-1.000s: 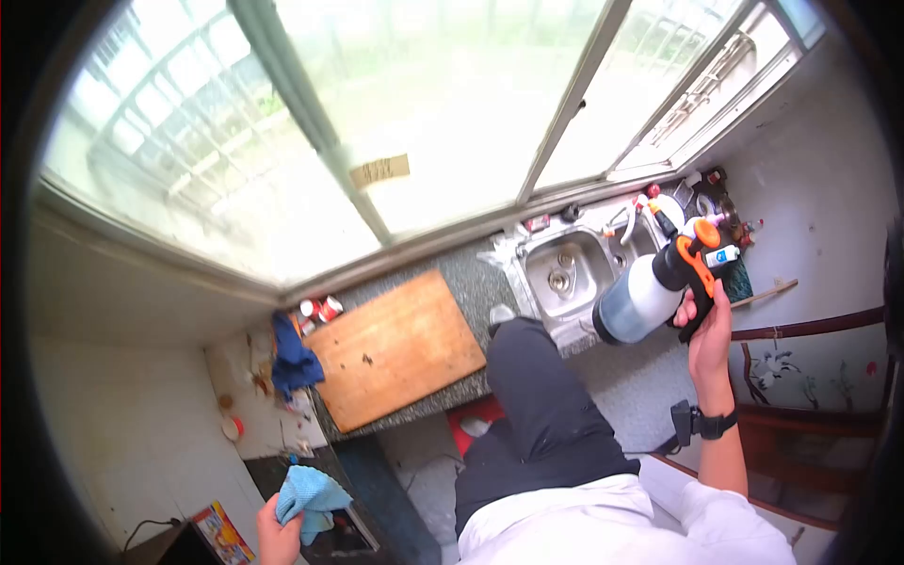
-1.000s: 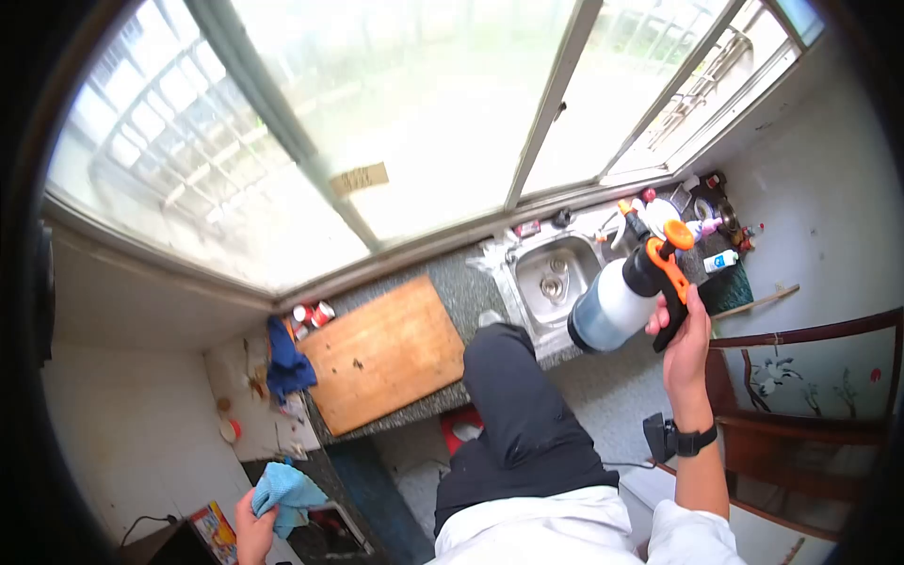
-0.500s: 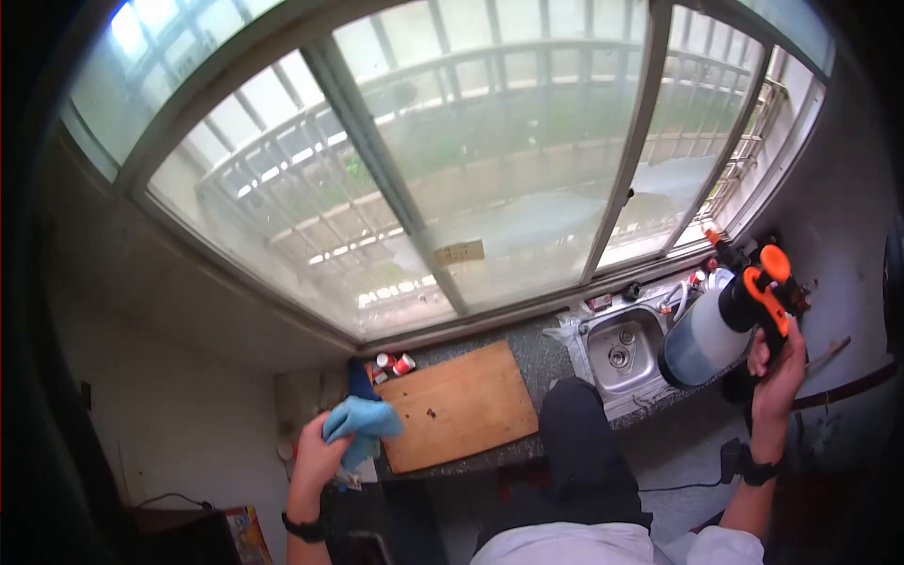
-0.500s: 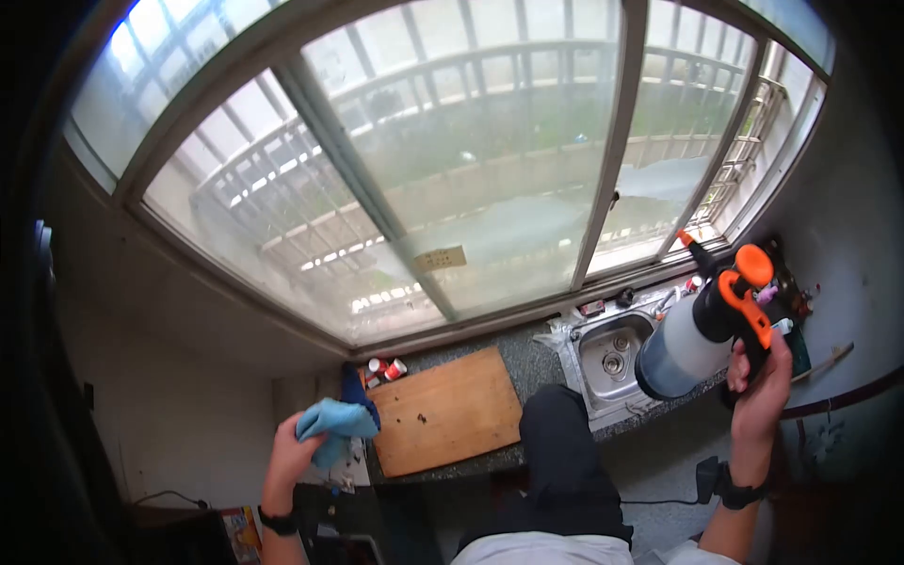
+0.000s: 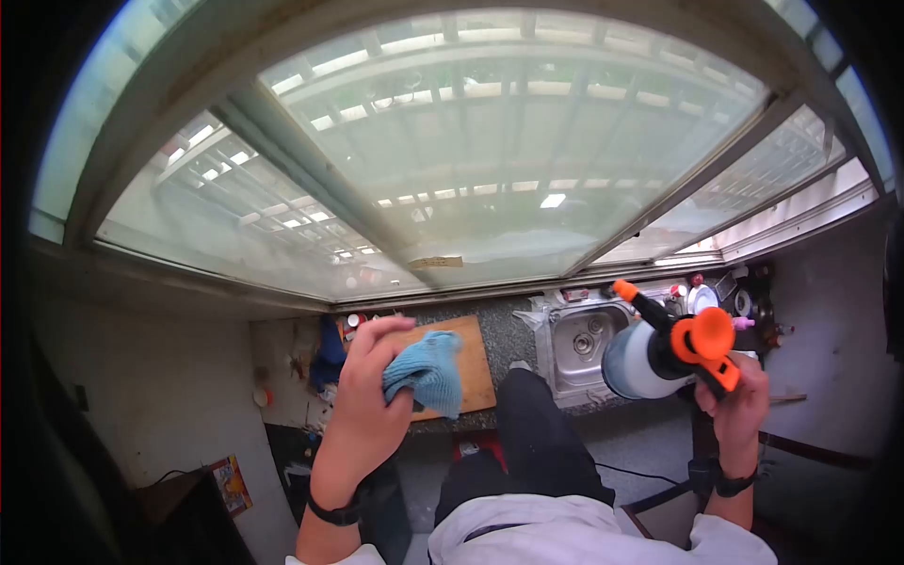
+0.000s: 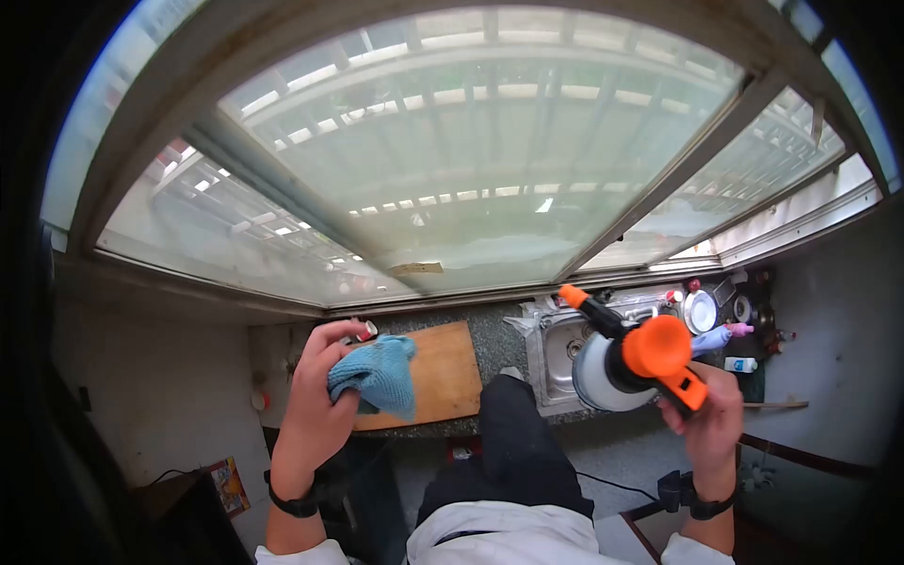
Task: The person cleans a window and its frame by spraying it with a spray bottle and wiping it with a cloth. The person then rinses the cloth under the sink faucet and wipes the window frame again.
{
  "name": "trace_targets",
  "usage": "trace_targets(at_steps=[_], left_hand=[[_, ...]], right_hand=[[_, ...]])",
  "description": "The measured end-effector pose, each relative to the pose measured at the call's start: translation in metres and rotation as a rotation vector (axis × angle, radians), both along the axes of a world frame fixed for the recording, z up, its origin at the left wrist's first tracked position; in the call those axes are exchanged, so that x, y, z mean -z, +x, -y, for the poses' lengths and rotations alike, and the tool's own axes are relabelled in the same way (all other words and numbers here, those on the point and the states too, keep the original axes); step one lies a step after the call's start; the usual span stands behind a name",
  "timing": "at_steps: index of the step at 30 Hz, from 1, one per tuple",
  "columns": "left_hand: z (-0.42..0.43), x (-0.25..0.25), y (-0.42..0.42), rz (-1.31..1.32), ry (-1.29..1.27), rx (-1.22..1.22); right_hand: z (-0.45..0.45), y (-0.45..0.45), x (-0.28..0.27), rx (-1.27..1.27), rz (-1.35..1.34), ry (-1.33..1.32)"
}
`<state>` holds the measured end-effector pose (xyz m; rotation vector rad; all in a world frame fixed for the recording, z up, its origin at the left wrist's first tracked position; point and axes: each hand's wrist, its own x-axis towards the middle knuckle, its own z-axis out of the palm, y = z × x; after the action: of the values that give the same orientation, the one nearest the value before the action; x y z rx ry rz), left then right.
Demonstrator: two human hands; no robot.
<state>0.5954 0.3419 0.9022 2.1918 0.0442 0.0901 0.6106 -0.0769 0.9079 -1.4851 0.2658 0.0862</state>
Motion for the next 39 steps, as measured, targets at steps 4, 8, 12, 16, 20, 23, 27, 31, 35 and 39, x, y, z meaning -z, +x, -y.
trace_targets(at_steps=[4,8,12,16,20,23,27,31,35,39], left_hand=[[0.007,-0.060,0.022,-0.127,-0.122,0.179],[0.003,-0.099,0.022,-0.144,-0.316,0.341],[0.046,-0.124,0.029,-0.130,0.040,0.199],[0.048,-0.115,0.049,-0.004,0.177,0.212],[0.047,-0.131,0.064,0.108,0.368,0.323],[0.054,-0.157,0.080,0.130,0.391,0.222],[0.059,-0.188,0.098,0.126,0.501,0.264],[0.089,-0.182,0.087,0.232,0.571,0.296],[0.113,-0.176,0.088,0.283,0.668,0.303],[0.131,-0.174,0.096,0.236,0.658,0.348]], right_hand=[[-0.035,0.044,-0.064,-0.344,-0.074,-0.189],[-0.078,0.058,-0.098,-0.544,-0.115,-0.350],[-0.126,0.056,-0.095,-0.565,-0.071,-0.513],[-0.151,0.054,-0.079,-0.569,-0.004,-0.435],[-0.164,0.051,-0.060,-0.412,0.131,-0.404],[-0.160,0.047,-0.031,-0.338,0.124,-0.412],[-0.131,0.046,0.023,-0.242,0.304,-0.569],[-0.102,0.042,0.016,-0.182,0.102,-0.470],[-0.083,0.047,0.005,-0.104,0.167,-0.530],[-0.077,0.048,0.002,-0.057,0.140,-0.484]])
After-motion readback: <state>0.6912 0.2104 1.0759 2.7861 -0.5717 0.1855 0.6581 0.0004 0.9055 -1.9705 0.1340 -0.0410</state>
